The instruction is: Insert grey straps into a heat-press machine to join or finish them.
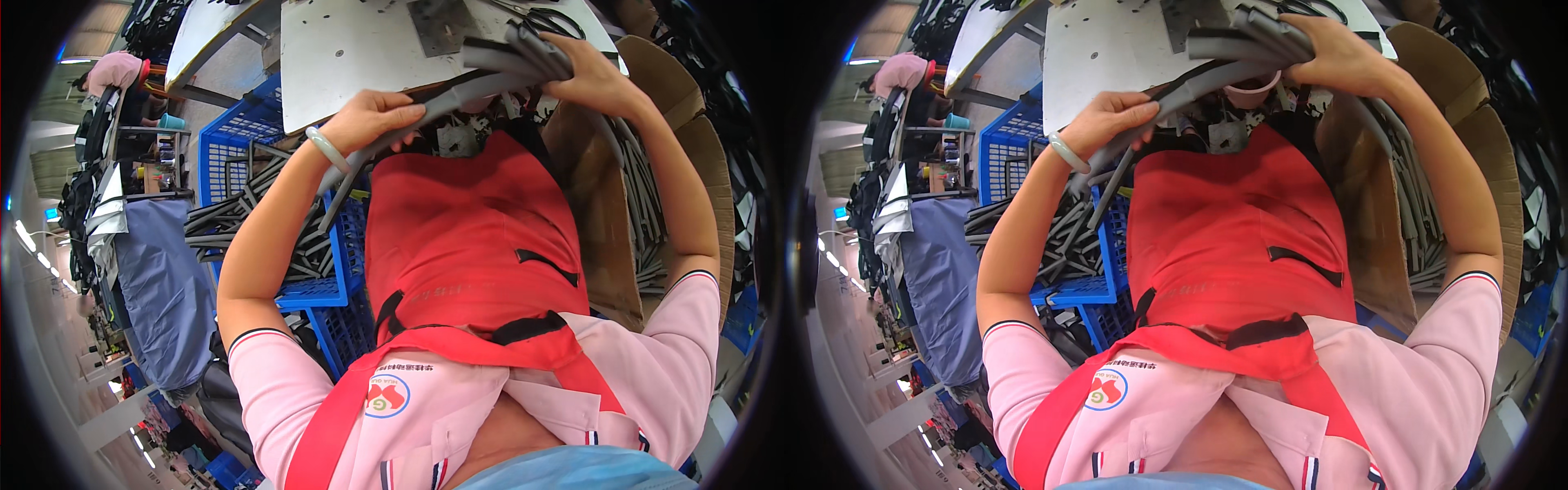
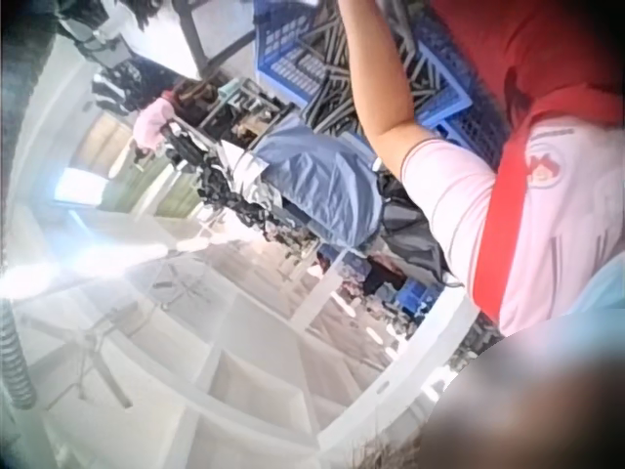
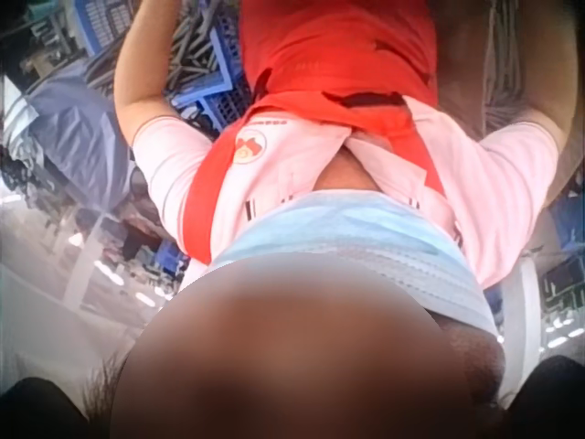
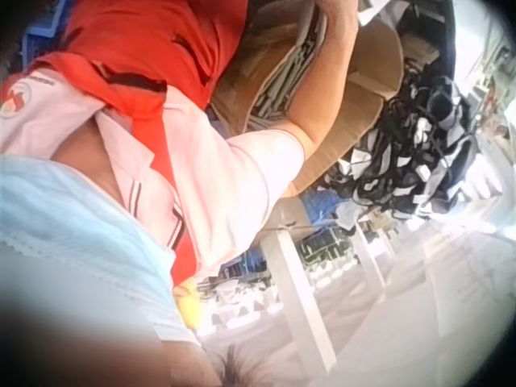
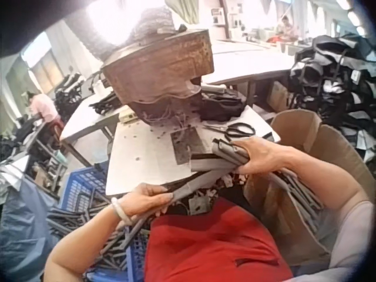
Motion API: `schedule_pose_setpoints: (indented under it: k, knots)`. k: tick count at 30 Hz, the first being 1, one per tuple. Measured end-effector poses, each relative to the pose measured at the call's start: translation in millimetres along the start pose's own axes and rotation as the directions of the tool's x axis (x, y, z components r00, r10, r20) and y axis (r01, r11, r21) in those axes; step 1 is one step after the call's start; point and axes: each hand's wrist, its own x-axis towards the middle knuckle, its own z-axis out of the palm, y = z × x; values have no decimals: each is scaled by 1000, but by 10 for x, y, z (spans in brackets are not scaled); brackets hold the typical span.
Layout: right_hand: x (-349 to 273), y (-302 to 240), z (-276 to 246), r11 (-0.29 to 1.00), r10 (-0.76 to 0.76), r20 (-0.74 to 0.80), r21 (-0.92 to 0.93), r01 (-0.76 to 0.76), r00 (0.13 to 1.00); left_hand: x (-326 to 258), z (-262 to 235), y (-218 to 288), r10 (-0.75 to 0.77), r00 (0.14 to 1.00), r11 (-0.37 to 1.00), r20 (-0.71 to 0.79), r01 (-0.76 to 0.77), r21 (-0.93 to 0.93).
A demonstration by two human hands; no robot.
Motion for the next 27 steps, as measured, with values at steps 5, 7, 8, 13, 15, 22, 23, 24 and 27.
schedule_pose_setpoints:
  k: [5,7,8,13,15,22,23,24,27]
  knots:
    - [115,-13,-298,993,72,41,94,-76,997,43,-55,450,485,832,826,-271,-333,455]
    - [199,87,-366,998,12,0,58,-12,1000,158,-143,564,620,740,712,-261,-391,583]
    - [251,92,-378,998,8,-3,57,-8,1000,234,-196,578,623,738,709,-261,-391,586]
    - [453,-55,-513,995,95,32,-17,-95,995,481,-308,631,478,806,840,-350,-302,451]
    - [474,-48,-541,990,138,33,-48,-136,990,551,-330,652,462,812,846,-357,-282,453]
    - [574,-9,-574,991,134,4,-30,-134,991,611,-384,690,483,790,852,-378,-324,412]
    - [563,6,-598,988,139,-19,-68,-140,990,632,-377,715,479,794,854,-374,-323,407]
    - [547,17,-630,986,148,-24,-70,-150,989,664,-363,743,482,797,852,-365,-329,406]
    - [619,9,-629,985,168,25,28,-168,986,704,-423,731,478,795,853,-373,-320,412]
